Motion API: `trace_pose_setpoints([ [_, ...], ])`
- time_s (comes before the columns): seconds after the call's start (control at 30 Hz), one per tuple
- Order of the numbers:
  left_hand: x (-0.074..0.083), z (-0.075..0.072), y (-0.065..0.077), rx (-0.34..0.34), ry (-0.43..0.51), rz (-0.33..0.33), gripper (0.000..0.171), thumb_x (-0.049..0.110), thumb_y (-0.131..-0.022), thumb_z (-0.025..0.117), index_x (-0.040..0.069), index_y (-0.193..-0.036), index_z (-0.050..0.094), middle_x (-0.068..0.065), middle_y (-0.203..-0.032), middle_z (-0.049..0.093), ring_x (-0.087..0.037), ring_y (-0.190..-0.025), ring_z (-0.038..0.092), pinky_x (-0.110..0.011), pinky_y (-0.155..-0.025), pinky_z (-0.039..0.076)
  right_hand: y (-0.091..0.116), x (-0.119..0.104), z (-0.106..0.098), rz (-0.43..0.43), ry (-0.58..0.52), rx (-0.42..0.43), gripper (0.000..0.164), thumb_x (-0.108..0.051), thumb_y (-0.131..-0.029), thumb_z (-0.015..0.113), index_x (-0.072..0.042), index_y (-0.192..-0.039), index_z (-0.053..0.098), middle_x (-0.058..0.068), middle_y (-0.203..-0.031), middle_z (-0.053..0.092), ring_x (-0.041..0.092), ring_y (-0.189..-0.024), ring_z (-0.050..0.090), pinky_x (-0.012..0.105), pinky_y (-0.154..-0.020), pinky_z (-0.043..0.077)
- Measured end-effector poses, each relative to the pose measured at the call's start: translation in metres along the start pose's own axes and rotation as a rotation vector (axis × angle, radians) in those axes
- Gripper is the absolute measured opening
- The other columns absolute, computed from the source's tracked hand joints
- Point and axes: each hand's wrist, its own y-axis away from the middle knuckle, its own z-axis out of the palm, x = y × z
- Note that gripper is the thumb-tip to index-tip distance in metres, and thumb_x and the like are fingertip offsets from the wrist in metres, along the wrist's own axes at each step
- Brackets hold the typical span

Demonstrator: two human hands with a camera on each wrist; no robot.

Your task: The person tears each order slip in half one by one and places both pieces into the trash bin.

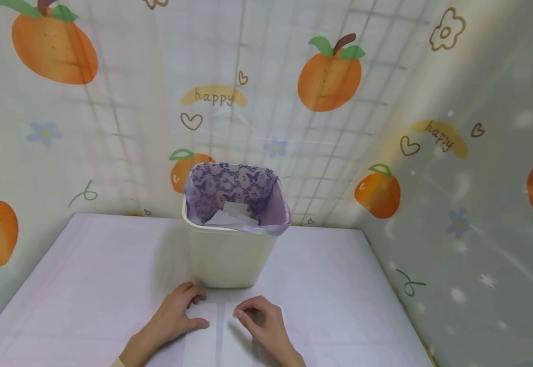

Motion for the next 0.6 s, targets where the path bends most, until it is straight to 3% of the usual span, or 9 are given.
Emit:
trace_pose_setpoints([
  [0.17, 0.006, -0.003, -0.003, -0.026, 0.013, 0.009, 0.045, 0.032, -0.065, 0.099, 0.018, -0.092, 0.066, 0.008, -0.078, 0.056, -0.002, -0.074, 0.047, -0.022, -0.069, 0.041, -0.001, -0.001, -0.001, 0.027, 0.002, 0.004, 0.006, -0.012, -0.096, 0.078, -0.017, -0.099, 0.076, -0.001, -0.095, 0.077, 0.01, -0.089, 0.072, 0.029, -0.081, 0.059],
  [0.3, 0.003, -0.001, -0.003, -0.081, 0.015, -0.001, 0.038, 0.035, -0.069, 0.096, 0.023, -0.082, 0.062, 0.011, -0.07, 0.052, 0.004, -0.071, 0.041, -0.023, -0.07, 0.033, 0.0, -0.002, -0.002, 0.143, -0.013, 0.011, 0.006, -0.01, -0.097, 0.077, -0.016, -0.097, 0.077, -0.002, -0.095, 0.077, 0.009, -0.085, 0.072, 0.029, -0.079, 0.059],
  [0.43, -0.006, 0.004, 0.0, -0.093, 0.032, -0.008, 0.038, 0.037, -0.068, 0.096, 0.027, -0.077, 0.06, 0.013, -0.07, 0.05, 0.005, -0.069, 0.041, -0.024, -0.072, 0.03, 0.001, -0.003, -0.001, 0.234, -0.041, -0.003, 0.005, -0.012, -0.097, 0.076, -0.017, -0.098, 0.078, -0.002, -0.095, 0.078, 0.009, -0.087, 0.072, 0.029, -0.081, 0.058],
  [0.5, -0.009, 0.006, 0.002, -0.084, 0.068, -0.045, 0.037, 0.036, -0.069, 0.096, 0.029, -0.077, 0.061, 0.014, -0.07, 0.051, 0.003, -0.068, 0.042, -0.024, -0.071, 0.031, 0.001, -0.003, -0.001, 0.24, -0.043, -0.01, 0.004, -0.013, -0.097, 0.077, -0.017, -0.098, 0.078, -0.001, -0.095, 0.078, 0.009, -0.088, 0.072, 0.029, -0.082, 0.058],
  [0.6, -0.011, 0.007, 0.003, -0.075, 0.196, -0.161, 0.035, 0.03, -0.073, 0.095, 0.028, -0.084, 0.061, 0.013, -0.075, 0.057, 0.001, -0.07, 0.048, -0.023, -0.07, 0.037, 0.002, -0.002, -0.002, 0.229, -0.036, -0.009, 0.007, -0.013, -0.097, 0.077, -0.02, -0.098, 0.078, -0.001, -0.094, 0.078, 0.006, -0.086, 0.072, 0.027, -0.082, 0.058],
])
